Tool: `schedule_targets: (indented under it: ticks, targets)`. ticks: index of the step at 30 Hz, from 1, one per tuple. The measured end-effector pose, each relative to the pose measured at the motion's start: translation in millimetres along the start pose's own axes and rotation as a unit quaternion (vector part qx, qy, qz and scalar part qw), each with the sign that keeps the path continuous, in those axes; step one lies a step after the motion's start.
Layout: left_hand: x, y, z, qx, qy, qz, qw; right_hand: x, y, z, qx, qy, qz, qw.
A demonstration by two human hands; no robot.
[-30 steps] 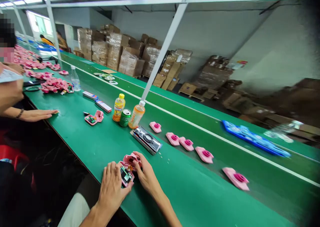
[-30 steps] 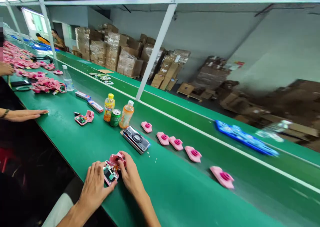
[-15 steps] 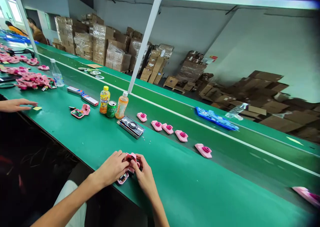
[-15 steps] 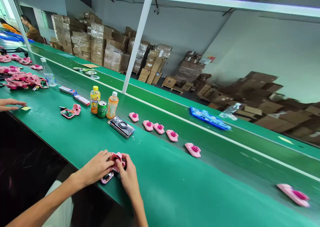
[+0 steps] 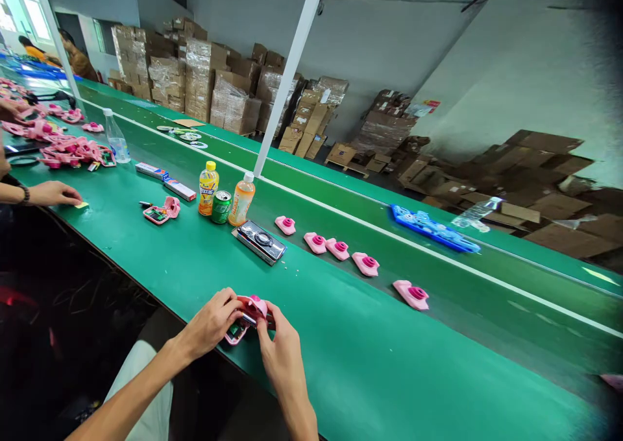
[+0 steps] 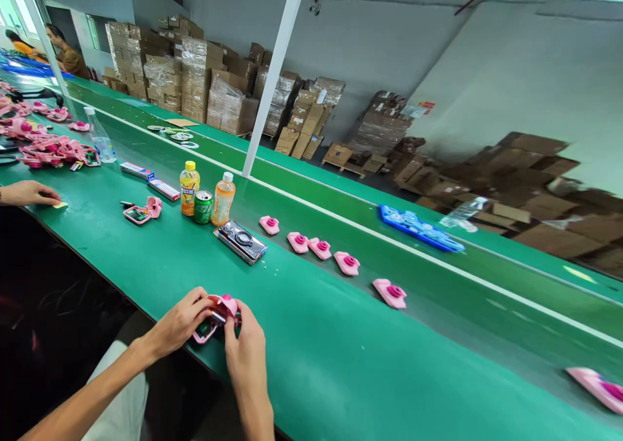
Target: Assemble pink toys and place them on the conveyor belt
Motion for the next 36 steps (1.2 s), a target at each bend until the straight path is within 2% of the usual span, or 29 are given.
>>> schedule_targets:
  ticks: [4, 9, 13, 18, 22, 27, 32, 36]
  targets:
    - [2.3, -1, -2, -0.008, -0.003, 0.025, 1.000, -1, -6, -1, -0.011, -0.016, 0.066, 0.998]
    - [-4.7, -2, 1, -0.023, -0.020, 0.023, 0.999, -1, 1, -7, 0.008, 0.024, 0.024, 0.999]
    - [-9.0, 0, 3, -0.041, -0.019, -0.004, 0.999, -4, 9, -5, 0.017, 0.022, 0.023, 0.999]
    - [-12.8, 2, 4, -0.068, -0.043, -0.001, 0.997, -4, 9, 1, -0.006, 0.030, 0.050, 0.998]
    - [-9.3, 4, 3, -0.103, -0.060, -0.041, 0.992, -2, 6, -5, -0.034, 0.062, 0.011, 0.997]
    - [-6.6, 6, -4, -0.153, -0.045, -0.038, 0.987, -3, 0, -2, -0.046, 0.067, 0.004, 0.997]
    - [-7.3, 8, -8, -0.154, -0.040, -0.047, 0.986, -2, -4, 13, -0.089, 0.065, 0.022, 0.994]
    - [-7.9, 13, -9, -0.138, -0.028, -0.059, 0.988, -1, -11, 9, -0.152, 0.024, 0.062, 0.986]
Point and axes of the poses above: each hand's wrist, its own y-axis towards the middle knuckle, its own x-axis out of the palm, z = x × y, the point moved 5 cm from there along y, towards the middle knuckle, and after that the axes turned 2 degrees about -y, right-handed, at the moved point
